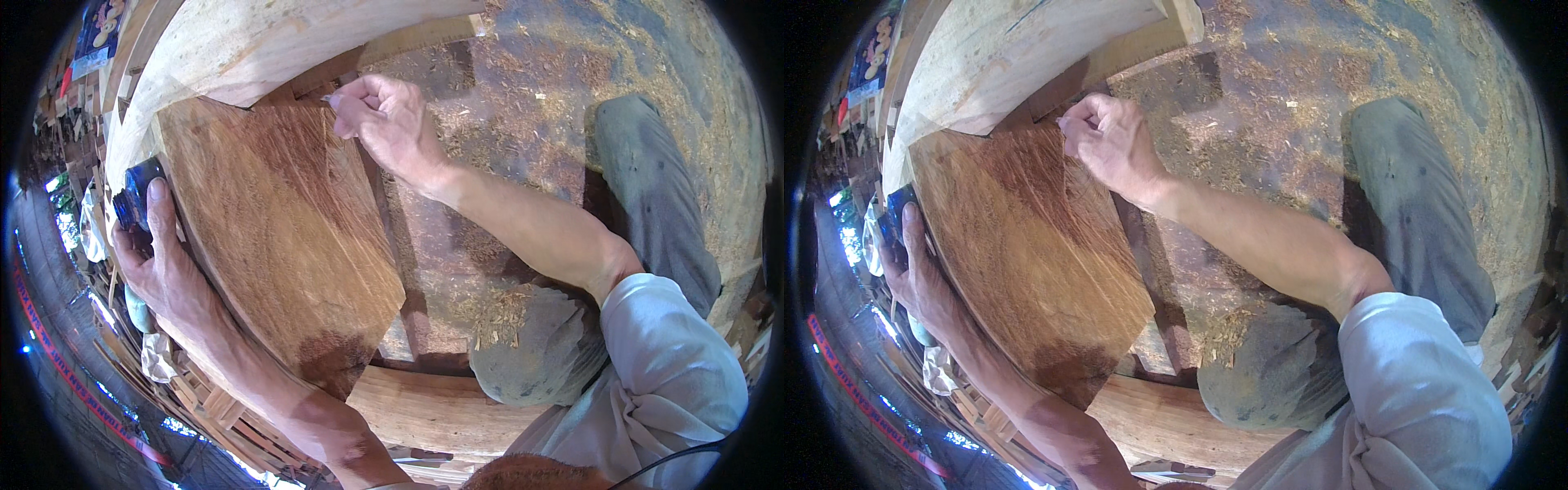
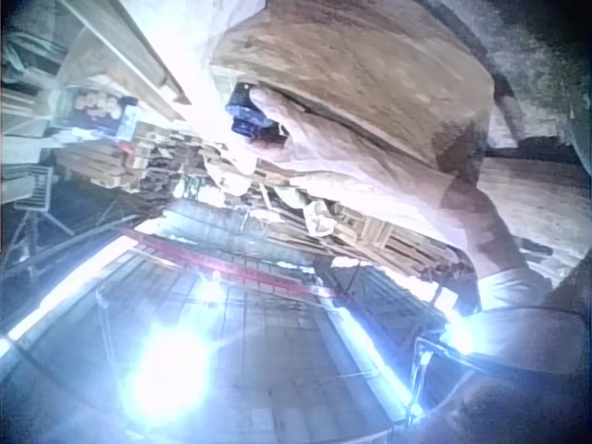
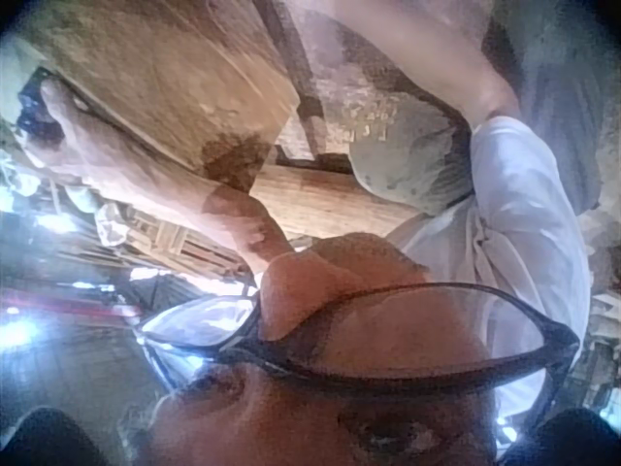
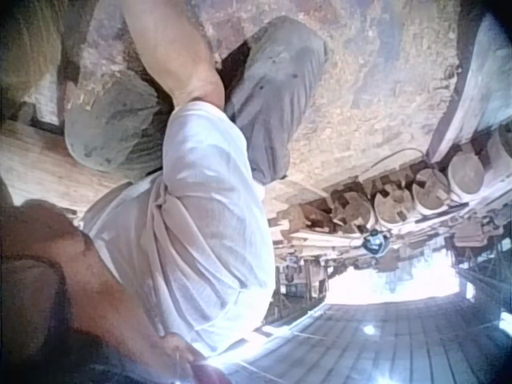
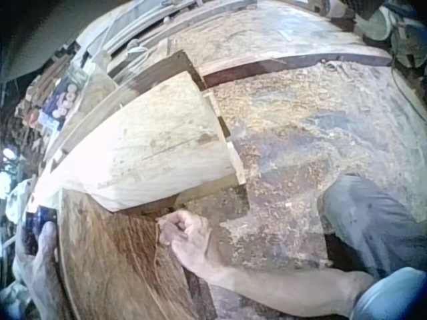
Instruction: The person applies glue from a small blue bottle to the edges and joints of a large wooden structure using a small stick. They repeatedly dip the stick into the bottle and spread the glue along seams and into notches on the wood.
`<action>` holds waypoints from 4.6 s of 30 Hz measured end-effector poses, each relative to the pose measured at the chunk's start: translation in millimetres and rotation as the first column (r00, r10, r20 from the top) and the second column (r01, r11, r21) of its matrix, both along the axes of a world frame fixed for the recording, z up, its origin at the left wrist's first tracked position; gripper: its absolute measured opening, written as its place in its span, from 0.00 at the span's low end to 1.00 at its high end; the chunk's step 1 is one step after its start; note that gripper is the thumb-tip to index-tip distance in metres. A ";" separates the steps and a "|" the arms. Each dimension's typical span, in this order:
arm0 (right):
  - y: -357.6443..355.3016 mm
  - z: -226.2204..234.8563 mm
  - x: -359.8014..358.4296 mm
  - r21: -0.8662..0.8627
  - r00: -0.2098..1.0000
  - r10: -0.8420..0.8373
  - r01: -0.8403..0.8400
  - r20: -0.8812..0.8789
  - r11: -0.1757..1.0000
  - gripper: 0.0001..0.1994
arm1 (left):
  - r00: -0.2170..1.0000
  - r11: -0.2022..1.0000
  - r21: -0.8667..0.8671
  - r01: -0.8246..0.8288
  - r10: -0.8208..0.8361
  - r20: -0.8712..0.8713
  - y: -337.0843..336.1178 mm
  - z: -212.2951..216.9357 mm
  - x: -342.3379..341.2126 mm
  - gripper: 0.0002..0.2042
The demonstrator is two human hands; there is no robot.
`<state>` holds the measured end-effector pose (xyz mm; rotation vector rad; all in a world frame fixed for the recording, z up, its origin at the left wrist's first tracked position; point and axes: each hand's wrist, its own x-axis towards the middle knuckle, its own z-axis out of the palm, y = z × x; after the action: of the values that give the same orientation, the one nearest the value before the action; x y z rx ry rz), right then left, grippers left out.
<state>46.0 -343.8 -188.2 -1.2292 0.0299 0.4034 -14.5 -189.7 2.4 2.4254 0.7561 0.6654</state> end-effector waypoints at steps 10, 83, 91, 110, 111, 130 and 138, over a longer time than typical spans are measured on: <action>-4.1 14.4 1.1 -0.009 0.998 0.054 -0.055 -0.010 0.998 0.08 | 1.000 1.000 -0.005 0.004 -0.004 0.029 1.1 -2.4 0.0 0.26; -282.2 366.6 32.0 -0.274 0.778 0.527 -0.619 -0.342 0.736 0.05 | 0.913 0.905 -0.364 -0.221 0.323 0.249 3.4 33.0 -17.1 0.18; -228.5 448.1 -34.4 -0.265 0.671 0.555 -0.723 -0.492 0.638 0.06 | 0.821 0.793 -0.428 -0.433 0.543 0.177 -56.9 117.6 -141.6 0.23; 210.5 672.0 -287.5 -0.436 0.328 0.778 -0.682 0.536 0.587 0.05 | 0.768 0.791 -0.015 -0.612 0.598 0.228 127.3 403.6 -417.7 0.29; 227.4 675.1 -293.2 -0.441 0.297 0.778 -0.688 0.554 0.577 0.05 | 0.773 0.798 0.003 -0.603 0.584 0.247 141.8 410.9 -420.7 0.29; 528.2 613.8 -219.2 -0.565 0.310 0.702 -0.428 0.641 0.705 0.05 | 0.973 0.975 -0.049 -0.217 0.219 0.066 492.4 344.8 -342.3 0.30; 489.7 557.5 -174.9 -0.735 0.844 0.473 -0.150 0.254 0.661 0.05 | 0.978 0.977 -0.051 0.207 -0.208 -0.023 613.7 319.9 -247.5 0.30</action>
<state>-128.9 146.0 369.3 -2.0814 -0.4716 0.4355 -262.1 424.0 322.2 2.4312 0.5131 0.5255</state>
